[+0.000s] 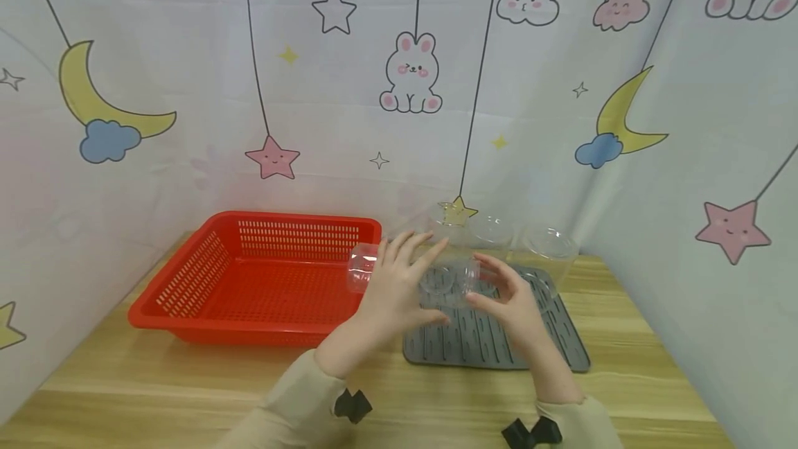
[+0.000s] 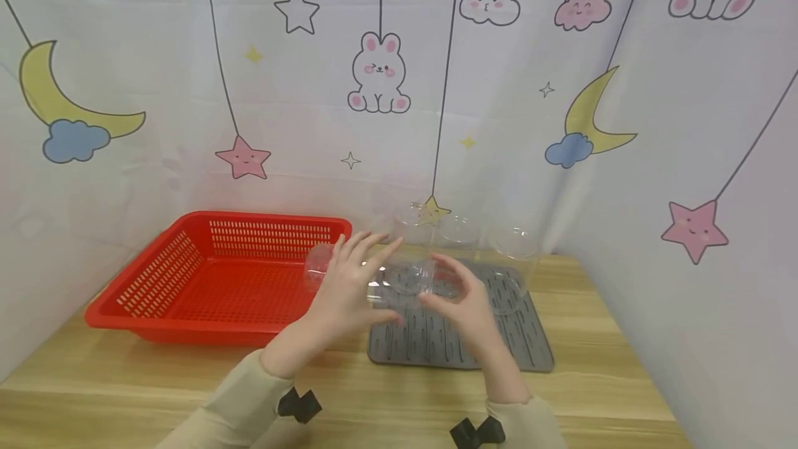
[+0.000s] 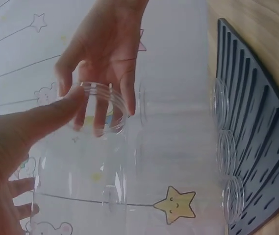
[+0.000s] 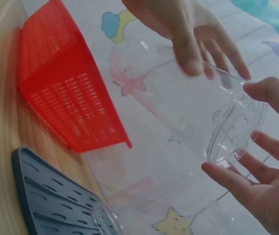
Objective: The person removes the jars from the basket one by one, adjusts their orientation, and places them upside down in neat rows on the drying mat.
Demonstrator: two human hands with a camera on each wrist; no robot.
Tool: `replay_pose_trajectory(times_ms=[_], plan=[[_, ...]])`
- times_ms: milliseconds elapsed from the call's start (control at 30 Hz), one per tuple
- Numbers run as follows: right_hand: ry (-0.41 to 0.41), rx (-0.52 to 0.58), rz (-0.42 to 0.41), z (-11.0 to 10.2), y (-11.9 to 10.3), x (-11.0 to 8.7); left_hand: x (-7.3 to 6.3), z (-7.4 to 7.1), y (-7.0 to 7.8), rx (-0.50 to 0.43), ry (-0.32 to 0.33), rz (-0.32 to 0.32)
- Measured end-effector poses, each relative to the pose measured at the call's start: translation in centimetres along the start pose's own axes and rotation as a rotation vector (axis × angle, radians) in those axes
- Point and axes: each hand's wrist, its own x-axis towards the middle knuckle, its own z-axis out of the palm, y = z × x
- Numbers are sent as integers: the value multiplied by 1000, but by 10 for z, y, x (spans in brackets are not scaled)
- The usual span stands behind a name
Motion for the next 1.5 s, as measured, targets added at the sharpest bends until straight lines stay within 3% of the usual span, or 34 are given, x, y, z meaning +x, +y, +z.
replay_pose_trajectory(times_ms=[133, 333, 433, 533, 700, 933, 1033, 1133, 1300, 1500], plan=[[40, 13, 13, -8, -2, 1, 4, -7, -12, -229, 67, -67], [87, 31, 30, -21, -4, 0, 2, -18, -36, -654, 119, -287], [109, 73, 7, -28, -4, -1, 0, -20, -50, -788, 84, -375], [125, 171, -55, -35, -1, -2, -1, -21, -61, -930, 30, -423], [108, 374, -165, -41, 8, 1, -4, -19, -73, -1272, -66, -447], [47, 456, -162, -30, 13, 3, -8, -13, -77, -1748, -181, -380], [-1, 477, -141, -21, 15, 4, -8, -9, -78, -1810, -231, -309], [-60, 509, -118, -11, 17, 5, -9, -5, -81, -1808, -254, -215], [-110, 534, -66, 1, 20, 6, -11, -1, -82, -1888, -207, -69], [-144, 580, -16, 7, 24, 8, -12, 0, -73, -1993, -71, -86]])
